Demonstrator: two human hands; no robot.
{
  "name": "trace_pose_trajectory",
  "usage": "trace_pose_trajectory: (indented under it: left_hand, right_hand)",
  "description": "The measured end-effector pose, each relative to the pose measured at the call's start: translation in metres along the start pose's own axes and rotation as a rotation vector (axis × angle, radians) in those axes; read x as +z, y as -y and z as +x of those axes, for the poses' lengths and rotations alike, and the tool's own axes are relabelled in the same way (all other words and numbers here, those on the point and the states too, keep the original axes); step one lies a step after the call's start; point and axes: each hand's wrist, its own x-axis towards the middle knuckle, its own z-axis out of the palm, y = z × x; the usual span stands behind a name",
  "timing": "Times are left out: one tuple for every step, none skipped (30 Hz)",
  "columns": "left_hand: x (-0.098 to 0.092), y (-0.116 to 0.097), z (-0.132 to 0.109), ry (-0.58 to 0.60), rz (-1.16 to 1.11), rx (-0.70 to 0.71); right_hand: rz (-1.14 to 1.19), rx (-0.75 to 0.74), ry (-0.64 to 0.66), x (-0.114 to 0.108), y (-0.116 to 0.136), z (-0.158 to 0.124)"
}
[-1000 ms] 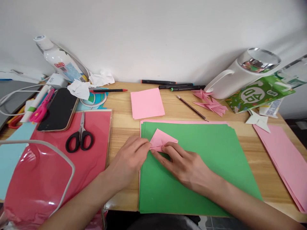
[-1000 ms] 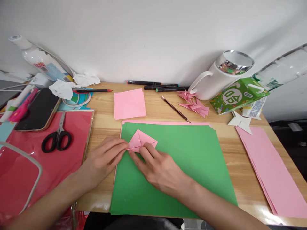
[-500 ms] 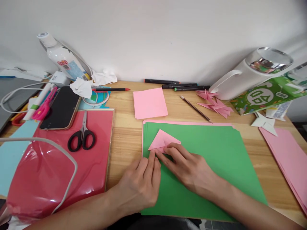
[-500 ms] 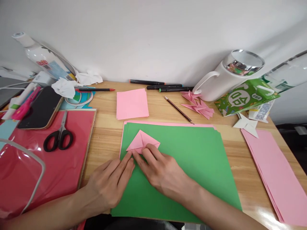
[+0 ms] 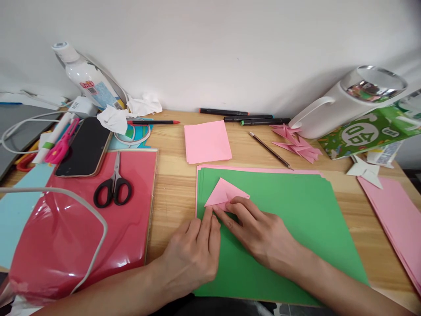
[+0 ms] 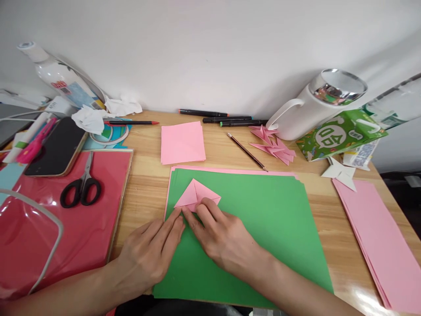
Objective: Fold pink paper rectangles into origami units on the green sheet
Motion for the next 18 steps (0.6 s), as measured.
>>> trace_pose_trajectory:
  left_hand:
    - [0.0,0.0,0.0,-0.002,0.001,-0.005]
    - [0.0,0.0,-0.001,0.0,0.001,-0.008]
    - [0.0,0.0,-0.001,0.004,-0.001,-0.011]
    - [0.001,0.0,-0.001,0.007,-0.002,-0.016]
    - [0.001,0.0,-0.001,0.009,-0.004,-0.023]
    - [0.001,0.0,-0.002,0.015,-0.011,-0.033]
    - [0.002,0.0,-0.002,0.02,-0.023,-0.046]
    - [0.002,0.001,-0.001,0.022,-0.035,-0.067]
    - [0.002,0.001,-0.001,0.019,-0.048,-0.09]
    - [0.003,0.002,0.0,0.02,-0.063,-0.109]
    - [0.003,0.003,0.002,0.021,-0.076,-0.125]
    - [0.003,0.004,0.003,0.02,-0.085,-0.14]
    - [0.003,0.005,0.005,0.023,-0.089,-0.151]
    - [0.003,0.006,0.007,0.025,-0.088,-0.158]
    - [0.003,0.006,0.008,0.029,-0.082,-0.156]
    - [0.003,0.007,0.01,0.032,-0.073,-0.147]
    - [0.003,0.007,0.011,0.038,-0.061,-0.126]
    - [0.004,0.008,0.011,0.052,-0.051,-0.097]
  right_hand:
    - [-0.003,0.003,0.001,0.0,0.0,0.0]
    - [-0.003,0.008,0.005,0.0,0.001,0.001]
    - [-0.001,0.012,0.01,-0.001,0.001,0.001]
    - [0.0,0.016,0.012,-0.001,0.001,0.001]
    - [0.002,0.021,0.012,-0.001,0.001,0.002]
    - [0.004,0.026,0.01,-0.002,0.001,0.002]
    - [0.004,0.031,0.006,-0.002,0.001,0.002]
    - [0.005,0.036,0.003,-0.002,0.002,0.003]
    - [0.005,0.041,0.002,-0.002,0.002,0.003]
    - [0.006,0.045,0.004,-0.002,0.002,0.003]
    - [0.005,0.049,0.005,-0.002,0.003,0.003]
    - [0.003,0.053,0.006,-0.001,0.004,0.003]
    - [0.0,0.061,0.008,-0.001,0.004,0.003]
    - [0.0,0.072,0.01,-0.001,0.005,0.003]
    - [0.002,0.084,0.014,0.0,0.006,0.003]
    - [0.005,0.095,0.018,0.0,0.007,0.003]
    - [0.008,0.104,0.023,0.0,0.008,0.003]
    - [0.009,0.108,0.03,0.0,0.009,0.003]
